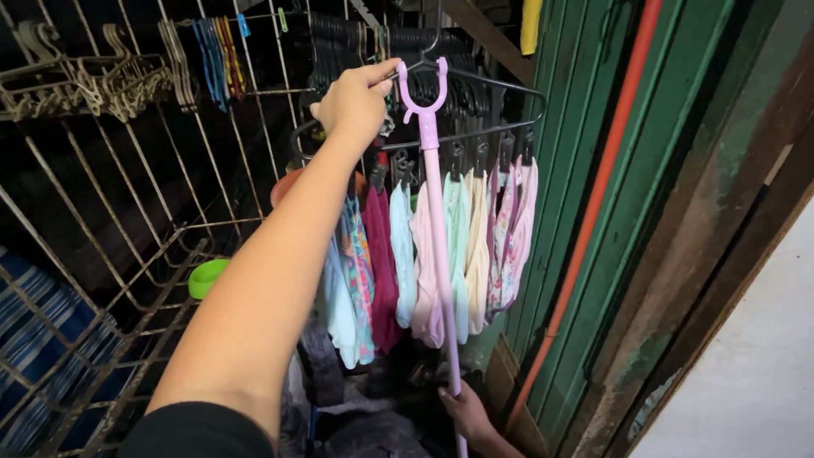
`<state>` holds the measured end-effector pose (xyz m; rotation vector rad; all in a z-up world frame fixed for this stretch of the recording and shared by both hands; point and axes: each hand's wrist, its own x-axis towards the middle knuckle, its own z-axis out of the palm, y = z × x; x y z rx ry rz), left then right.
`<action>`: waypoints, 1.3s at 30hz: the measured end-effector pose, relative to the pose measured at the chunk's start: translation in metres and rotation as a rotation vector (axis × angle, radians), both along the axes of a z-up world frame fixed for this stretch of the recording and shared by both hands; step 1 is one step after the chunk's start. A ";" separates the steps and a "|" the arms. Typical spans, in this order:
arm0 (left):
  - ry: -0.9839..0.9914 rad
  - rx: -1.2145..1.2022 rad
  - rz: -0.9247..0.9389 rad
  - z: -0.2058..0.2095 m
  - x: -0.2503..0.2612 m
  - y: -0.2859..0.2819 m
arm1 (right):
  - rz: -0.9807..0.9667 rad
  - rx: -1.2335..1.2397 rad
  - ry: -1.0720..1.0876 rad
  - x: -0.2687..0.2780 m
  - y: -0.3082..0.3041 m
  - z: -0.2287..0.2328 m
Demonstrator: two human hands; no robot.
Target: The person is hanging laundry on a rack and a pole using a clothes fork.
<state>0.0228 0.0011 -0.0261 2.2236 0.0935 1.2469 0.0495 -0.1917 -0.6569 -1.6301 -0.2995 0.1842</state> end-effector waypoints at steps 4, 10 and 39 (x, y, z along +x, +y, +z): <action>0.011 0.033 -0.037 0.000 -0.008 -0.005 | 0.019 0.055 0.102 -0.016 0.006 0.015; 0.004 0.084 -0.048 -0.012 0.007 0.003 | 0.055 0.197 0.165 -0.028 0.002 0.025; -0.033 -0.387 -0.450 -0.547 -0.014 -0.039 | 0.175 0.253 -0.258 0.027 0.071 0.265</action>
